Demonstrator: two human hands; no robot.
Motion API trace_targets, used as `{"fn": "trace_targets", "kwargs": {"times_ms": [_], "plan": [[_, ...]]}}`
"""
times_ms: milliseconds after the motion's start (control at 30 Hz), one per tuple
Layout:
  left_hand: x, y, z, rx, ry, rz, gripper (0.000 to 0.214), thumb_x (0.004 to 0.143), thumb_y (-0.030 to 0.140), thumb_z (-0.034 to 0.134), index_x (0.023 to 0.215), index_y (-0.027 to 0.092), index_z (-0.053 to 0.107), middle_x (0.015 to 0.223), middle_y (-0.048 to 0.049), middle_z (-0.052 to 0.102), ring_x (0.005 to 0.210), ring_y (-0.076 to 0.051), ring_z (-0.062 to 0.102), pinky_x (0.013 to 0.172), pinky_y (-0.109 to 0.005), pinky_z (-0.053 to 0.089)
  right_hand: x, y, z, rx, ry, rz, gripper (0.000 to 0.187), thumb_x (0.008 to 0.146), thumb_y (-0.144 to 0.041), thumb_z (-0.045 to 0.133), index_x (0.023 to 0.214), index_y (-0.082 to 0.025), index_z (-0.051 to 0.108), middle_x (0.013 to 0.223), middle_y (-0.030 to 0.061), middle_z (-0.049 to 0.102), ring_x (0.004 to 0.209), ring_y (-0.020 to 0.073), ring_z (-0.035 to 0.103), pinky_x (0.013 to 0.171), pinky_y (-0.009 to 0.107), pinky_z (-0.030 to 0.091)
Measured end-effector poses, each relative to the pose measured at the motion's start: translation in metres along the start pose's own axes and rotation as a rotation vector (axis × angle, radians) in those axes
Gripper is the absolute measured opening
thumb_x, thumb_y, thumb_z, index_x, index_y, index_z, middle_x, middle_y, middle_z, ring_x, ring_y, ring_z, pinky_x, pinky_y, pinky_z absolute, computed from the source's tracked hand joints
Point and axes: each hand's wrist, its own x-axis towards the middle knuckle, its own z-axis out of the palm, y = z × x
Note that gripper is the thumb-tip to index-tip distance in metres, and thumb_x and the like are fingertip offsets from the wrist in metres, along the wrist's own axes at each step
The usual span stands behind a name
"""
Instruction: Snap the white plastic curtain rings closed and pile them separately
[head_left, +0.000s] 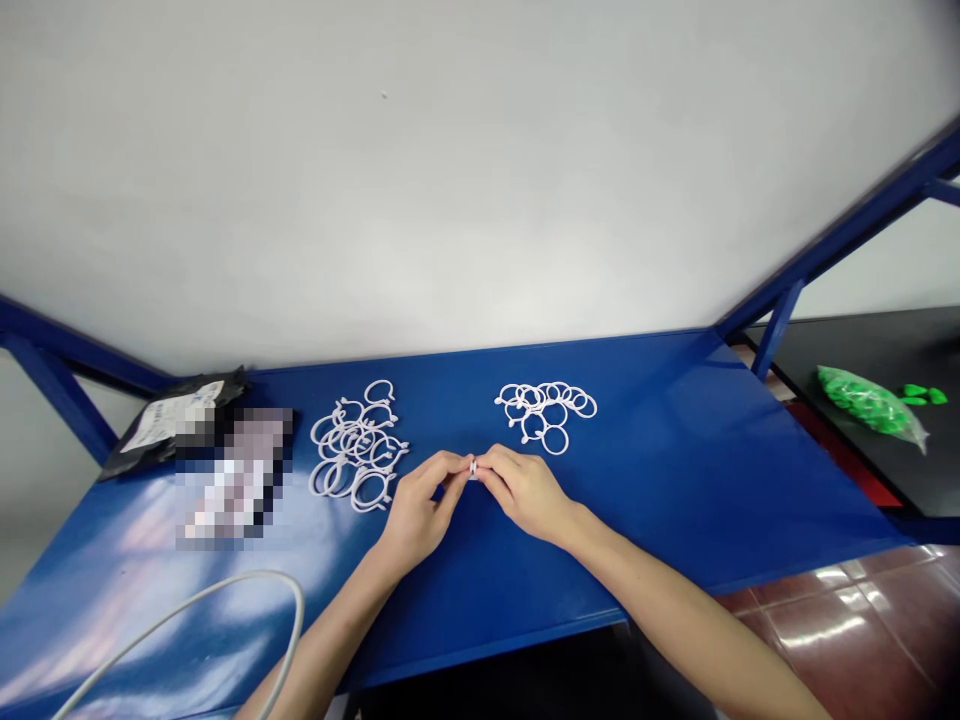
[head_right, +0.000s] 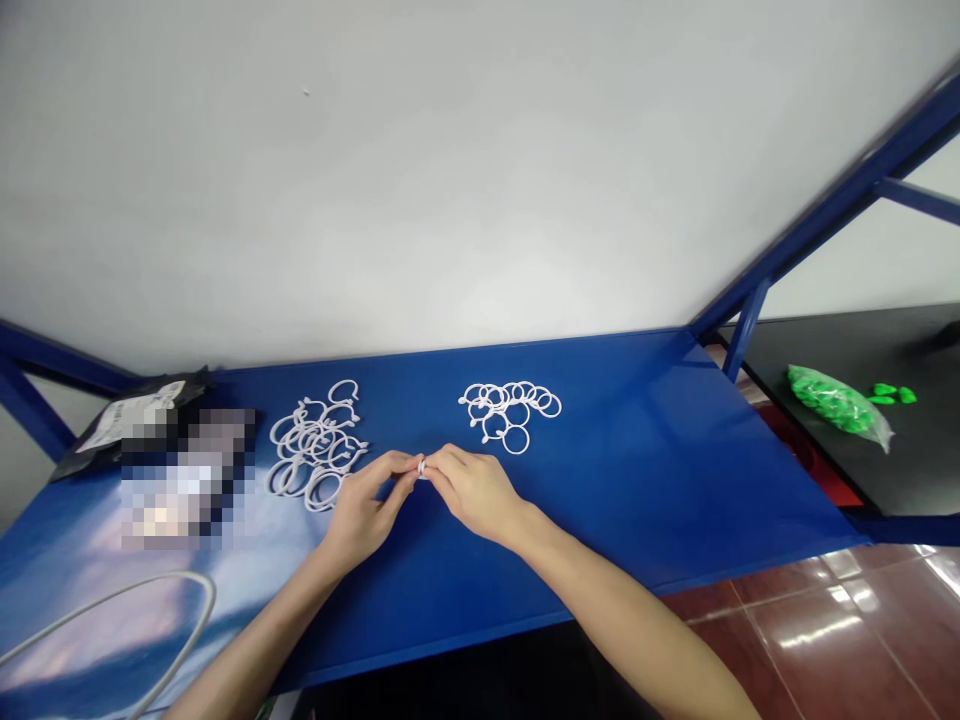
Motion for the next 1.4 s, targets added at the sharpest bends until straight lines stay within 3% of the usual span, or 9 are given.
{"fn": "trace_targets", "kwargs": {"times_ms": [300,433,567,667,800,1000,1200,1300,1400], "plan": [[-0.001,-0.002,-0.001,0.128,-0.015,0.174,0.02,0.099,0.013,0.058,0.112,0.023,0.07,0.102,-0.0034,0.077,0.088,-0.014,0.073,0.08,-0.025,0.059,0.0,-0.001,-0.002,-0.195,-0.059,-0.091,0.036,0.111,-0.031,0.033,0.101,-0.017,0.064,0.09,0.0048,0.069,0.071,0.0145,0.065,0.062,0.026,0.049],[0.01,-0.011,-0.016,0.425,0.024,0.201,0.019,0.097,0.018,0.063,0.111,0.024,0.073,0.108,-0.005,0.077,0.096,-0.021,0.067,0.089,-0.036,0.055,0.004,0.004,-0.008,-0.191,0.007,-0.063,0.029,0.109,-0.035,0.043,0.101,-0.019,0.066,0.093,0.0032,0.071,0.072,0.0131,0.067,0.063,0.025,0.048],[0.014,-0.034,-0.039,0.79,0.242,-0.027,0.026,0.097,0.023,0.058,0.119,0.017,0.072,0.121,-0.0133,0.073,0.112,-0.031,0.058,0.101,-0.048,0.047,0.01,0.016,-0.033,-0.291,0.206,0.138,0.022,0.106,-0.031,0.05,0.098,-0.02,0.068,0.096,0.0028,0.072,0.075,0.0126,0.067,0.062,0.023,0.045],[0.012,-0.05,-0.049,0.93,0.243,-0.244,0.03,0.097,0.028,0.055,0.118,0.016,0.073,0.128,-0.0158,0.069,0.122,-0.038,0.05,0.099,-0.054,0.043,0.012,0.03,-0.055,-0.519,0.335,0.408,0.015,0.101,-0.027,0.056,0.097,-0.019,0.068,0.101,0.0051,0.07,0.075,0.0151,0.066,0.058,0.025,0.039],[0.01,-0.056,-0.05,0.957,0.175,-0.32,0.025,0.094,0.03,0.055,0.105,0.019,0.076,0.128,-0.0165,0.068,0.123,-0.04,0.047,0.095,-0.056,0.041,0.01,0.044,-0.073,-0.657,0.3,0.66,0.014,0.098,-0.029,0.059,0.094,-0.019,0.069,0.103,0.0064,0.069,0.071,0.0161,0.064,0.054,0.026,0.032],[0.011,-0.05,-0.05,0.911,0.233,-0.297,0.021,0.095,0.03,0.056,0.088,0.02,0.073,0.116,-0.0161,0.07,0.116,-0.039,0.048,0.091,-0.055,0.038,0.007,0.045,-0.08,-0.583,0.173,0.751,0.016,0.097,-0.029,0.059,0.088,-0.02,0.069,0.096,0.0063,0.07,0.074,0.0181,0.065,0.057,0.027,0.032],[0.016,-0.039,-0.051,0.761,0.322,-0.153,0.015,0.097,0.03,0.057,0.094,0.022,0.069,0.103,-0.0108,0.073,0.105,-0.032,0.056,0.092,-0.048,0.041,0.009,0.043,-0.079,-0.57,0.356,0.68,0.02,0.099,-0.031,0.056,0.086,-0.02,0.067,0.095,0.0053,0.07,0.077,0.0187,0.065,0.058,0.026,0.035],[0.015,-0.032,-0.044,0.543,0.239,-0.073,0.014,0.1,0.028,0.054,0.1,0.021,0.066,0.092,-0.0057,0.071,0.086,-0.022,0.062,0.083,-0.036,0.048,0.01,0.037,-0.066,-0.498,0.348,0.488,0.02,0.101,-0.03,0.054,0.09,-0.02,0.068,0.097,0.0051,0.07,0.075,0.0169,0.065,0.06,0.026,0.041],[0.011,-0.021,-0.032,0.359,0.112,-0.071,0.013,0.101,0.028,0.054,0.104,0.021,0.064,0.087,-0.0017,0.07,0.074,-0.015,0.066,0.072,-0.028,0.05,0.009,0.023,-0.044,-0.352,0.255,0.246,0.021,0.102,-0.031,0.052,0.104,-0.02,0.069,0.106,0.0068,0.07,0.068,0.0132,0.064,0.061,0.026,0.047]]}}
